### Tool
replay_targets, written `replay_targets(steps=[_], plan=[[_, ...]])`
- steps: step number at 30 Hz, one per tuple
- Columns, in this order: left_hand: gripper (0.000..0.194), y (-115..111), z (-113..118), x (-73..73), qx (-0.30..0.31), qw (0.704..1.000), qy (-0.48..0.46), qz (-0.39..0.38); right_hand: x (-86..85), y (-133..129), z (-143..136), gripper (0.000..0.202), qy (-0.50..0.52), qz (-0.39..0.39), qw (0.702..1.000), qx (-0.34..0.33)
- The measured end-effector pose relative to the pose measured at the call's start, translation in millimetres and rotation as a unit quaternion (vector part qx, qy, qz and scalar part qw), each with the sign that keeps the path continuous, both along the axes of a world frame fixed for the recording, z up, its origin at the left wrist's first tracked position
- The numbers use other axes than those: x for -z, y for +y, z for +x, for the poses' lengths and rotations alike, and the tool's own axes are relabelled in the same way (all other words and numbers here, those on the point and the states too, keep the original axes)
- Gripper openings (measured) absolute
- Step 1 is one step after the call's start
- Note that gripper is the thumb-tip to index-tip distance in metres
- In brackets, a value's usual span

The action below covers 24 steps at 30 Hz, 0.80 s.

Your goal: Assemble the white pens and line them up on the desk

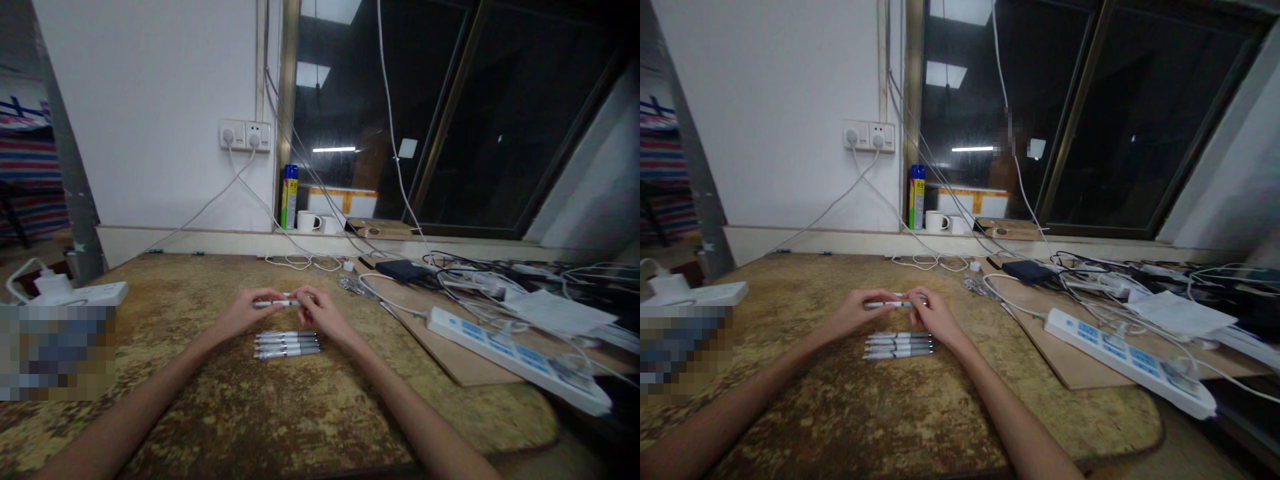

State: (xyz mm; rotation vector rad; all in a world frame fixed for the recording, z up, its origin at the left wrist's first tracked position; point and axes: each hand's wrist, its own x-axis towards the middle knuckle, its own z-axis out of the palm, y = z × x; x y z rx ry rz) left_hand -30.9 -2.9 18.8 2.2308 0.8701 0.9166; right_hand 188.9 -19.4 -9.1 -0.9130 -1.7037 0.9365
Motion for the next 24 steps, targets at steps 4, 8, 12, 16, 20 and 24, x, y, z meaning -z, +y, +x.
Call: replay_targets(steps=[4,8,12,16,20,24], plan=[[0.034,1.8,-0.1,1.0,-0.011,1.0,0.005,0.005,-2.4,0.2,1.5,0.023,-0.002,0.047,0.999,0.027],[0.034,1.8,0.0,1.4,-0.008,1.0,0.01,0.009,-2.2,0.4,2.6,0.031,-0.009,0.002,1.0,-0.003],[0.033,0.3,0.5,1.0,-0.005,1.0,0.008,0.01,-0.8,1.5,3.1,0.028,-0.02,0.012,1.0,0.006],[0.032,0.2,1.3,0.6,-0.006,1.0,0.008,0.01,-1.4,0.9,2.9,0.024,-0.011,0.037,0.999,0.002],[0.033,-0.1,2.4,0.4,-0.004,1.0,0.011,0.008,-2.5,-0.4,3.2,0.03,-0.008,-0.005,1.0,-0.019],[0.033,-0.3,2.4,0.8,0.0,1.0,0.006,0.006,-3.1,0.1,4.3,0.024,-0.008,0.042,0.999,0.001]])
